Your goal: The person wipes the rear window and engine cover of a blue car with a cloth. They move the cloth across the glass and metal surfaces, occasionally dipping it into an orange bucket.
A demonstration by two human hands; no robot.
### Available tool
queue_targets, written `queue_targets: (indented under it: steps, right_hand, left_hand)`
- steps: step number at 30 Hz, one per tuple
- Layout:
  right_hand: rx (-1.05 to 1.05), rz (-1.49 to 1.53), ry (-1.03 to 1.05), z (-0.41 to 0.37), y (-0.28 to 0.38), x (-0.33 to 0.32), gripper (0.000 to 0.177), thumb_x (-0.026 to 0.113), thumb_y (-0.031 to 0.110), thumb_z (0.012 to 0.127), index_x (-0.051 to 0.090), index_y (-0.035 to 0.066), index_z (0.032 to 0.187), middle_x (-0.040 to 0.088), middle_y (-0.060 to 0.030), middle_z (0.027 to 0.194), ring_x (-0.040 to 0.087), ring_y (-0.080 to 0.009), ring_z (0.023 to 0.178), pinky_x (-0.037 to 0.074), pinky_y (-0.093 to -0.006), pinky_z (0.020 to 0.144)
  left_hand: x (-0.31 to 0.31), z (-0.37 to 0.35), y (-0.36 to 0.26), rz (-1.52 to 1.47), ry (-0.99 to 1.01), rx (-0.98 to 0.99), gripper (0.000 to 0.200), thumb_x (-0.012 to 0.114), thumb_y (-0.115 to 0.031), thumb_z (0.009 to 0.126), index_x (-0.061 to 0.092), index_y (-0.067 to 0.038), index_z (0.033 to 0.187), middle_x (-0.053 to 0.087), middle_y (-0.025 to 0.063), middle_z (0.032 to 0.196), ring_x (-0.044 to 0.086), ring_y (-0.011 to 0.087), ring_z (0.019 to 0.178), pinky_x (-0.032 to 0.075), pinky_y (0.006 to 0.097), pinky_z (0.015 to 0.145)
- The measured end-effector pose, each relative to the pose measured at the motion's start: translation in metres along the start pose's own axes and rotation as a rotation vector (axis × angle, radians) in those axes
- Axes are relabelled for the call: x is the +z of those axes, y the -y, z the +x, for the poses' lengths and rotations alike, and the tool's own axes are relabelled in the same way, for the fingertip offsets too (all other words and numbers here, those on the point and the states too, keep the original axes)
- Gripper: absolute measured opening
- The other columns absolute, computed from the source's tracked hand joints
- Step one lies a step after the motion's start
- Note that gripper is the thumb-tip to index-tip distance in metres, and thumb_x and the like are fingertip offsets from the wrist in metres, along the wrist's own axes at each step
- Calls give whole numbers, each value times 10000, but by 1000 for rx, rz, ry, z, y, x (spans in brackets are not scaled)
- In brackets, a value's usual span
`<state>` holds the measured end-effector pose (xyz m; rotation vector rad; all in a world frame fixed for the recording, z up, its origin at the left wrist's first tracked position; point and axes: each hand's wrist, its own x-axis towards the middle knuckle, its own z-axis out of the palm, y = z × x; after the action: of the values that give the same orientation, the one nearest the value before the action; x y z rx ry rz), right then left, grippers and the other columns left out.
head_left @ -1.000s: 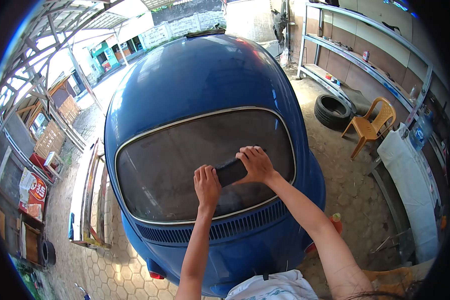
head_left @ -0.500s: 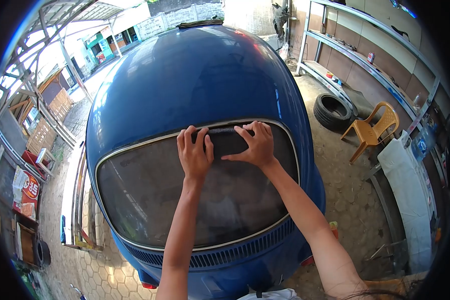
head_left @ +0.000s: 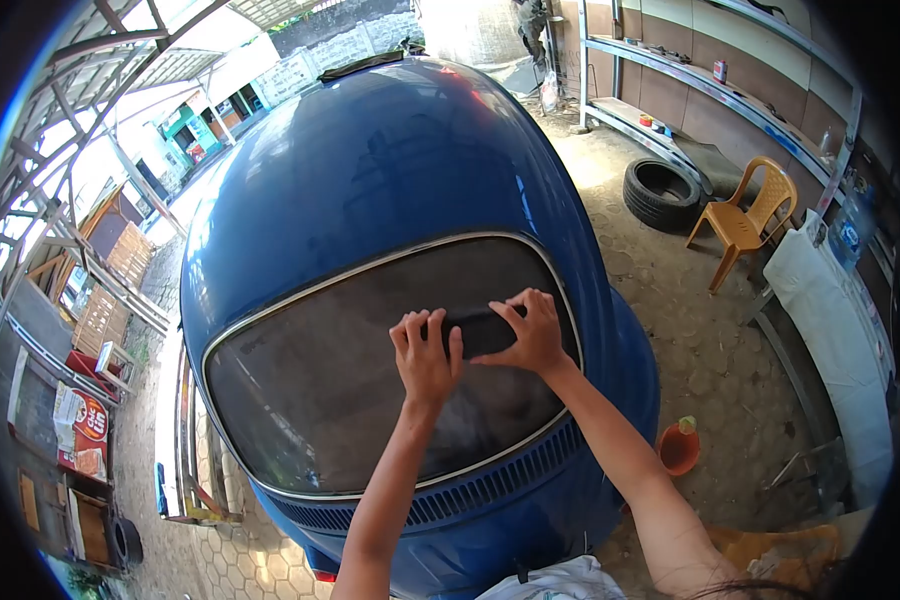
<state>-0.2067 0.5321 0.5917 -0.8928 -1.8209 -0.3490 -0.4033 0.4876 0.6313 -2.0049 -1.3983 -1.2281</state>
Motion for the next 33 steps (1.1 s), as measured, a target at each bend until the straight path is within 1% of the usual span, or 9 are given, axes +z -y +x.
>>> queue_targets:
  steps: [2, 5, 9, 13, 15, 19, 23, 27, 33]
  right_hand:
    - [58, -17, 56, -58, -13, -25, 947, 819, 834, 565, 662, 127, 1176, 543, -74, 997, 560, -261, 901, 430, -422, 815]
    - [164, -138, 54, -87, -33, -38, 953, 802, 842, 586, 631, 93, 1150, 543, -82, 994, 553, -266, 892, 426, -429, 802]
    - [216, -267, -51, -66, -40, -25, 934, 780, 842, 630, 624, 61, 1117, 537, -81, 985, 545, -261, 903, 423, -420, 790]
    - [394, -416, -150, -37, -44, -3, 880, 784, 822, 661, 602, 74, 1089, 539, -91, 990, 546, -269, 907, 423, -422, 772]
    - [430, -477, -157, -29, -49, 1, 858, 782, 817, 674, 593, 81, 1071, 537, -96, 993, 544, -271, 896, 420, -420, 760]
    - [425, -443, -27, -41, -37, -12, 827, 815, 758, 686, 572, 80, 1092, 536, -97, 1026, 548, -286, 939, 426, -432, 777]
    - [420, -371, 118, -103, 1, -33, 833, 834, 731, 681, 574, 70, 1117, 533, -114, 1042, 537, -298, 960, 423, -438, 789]
    - [287, -340, 198, -140, 34, -60, 866, 831, 742, 672, 607, 49, 1142, 527, -134, 1048, 528, -309, 971, 417, -449, 801]
    - [45, -276, 228, -134, 32, -62, 933, 772, 826, 667, 586, 86, 1203, 518, -120, 1035, 527, -309, 974, 406, -479, 862]
  left_hand:
    - [19, -34, -30, -52, 36, 76, 217, 654, -116, 930, 698, -57, 1134, 591, 174, 1138, 534, 396, 1096, 492, 508, 966]
    - [58, -23, -55, -100, 80, 107, 224, 662, -87, 900, 699, -50, 1118, 594, 168, 1133, 535, 392, 1102, 495, 507, 975]
    - [74, 23, -45, -127, 147, 168, 252, 684, -68, 830, 699, -72, 1081, 594, 151, 1132, 551, 380, 1071, 526, 482, 968]
    - [103, 86, -40, -217, 223, 231, 239, 651, -33, 831, 686, -85, 1062, 599, 126, 1121, 554, 363, 1065, 518, 473, 893]
    - [113, 98, -41, -180, 199, 263, 218, 652, -54, 860, 678, -80, 1075, 599, 122, 1129, 557, 358, 1072, 518, 475, 900]
    - [104, 69, -53, -61, 76, 199, 175, 655, -120, 925, 667, -70, 1093, 598, 124, 1134, 558, 358, 1082, 516, 477, 925]
    - [64, -6, -65, -83, 160, 190, 184, 660, -176, 962, 670, -74, 1116, 588, 135, 1183, 550, 371, 1158, 500, 487, 1002]
    - [27, -74, -77, -36, 152, 37, 230, 689, -218, 959, 678, -91, 1150, 588, 132, 1232, 538, 375, 1219, 482, 511, 1068]
    - [-8, -107, -63, -20, 136, -21, 281, 725, -255, 944, 671, -112, 1179, 574, 120, 1207, 545, 361, 1200, 472, 538, 1090]
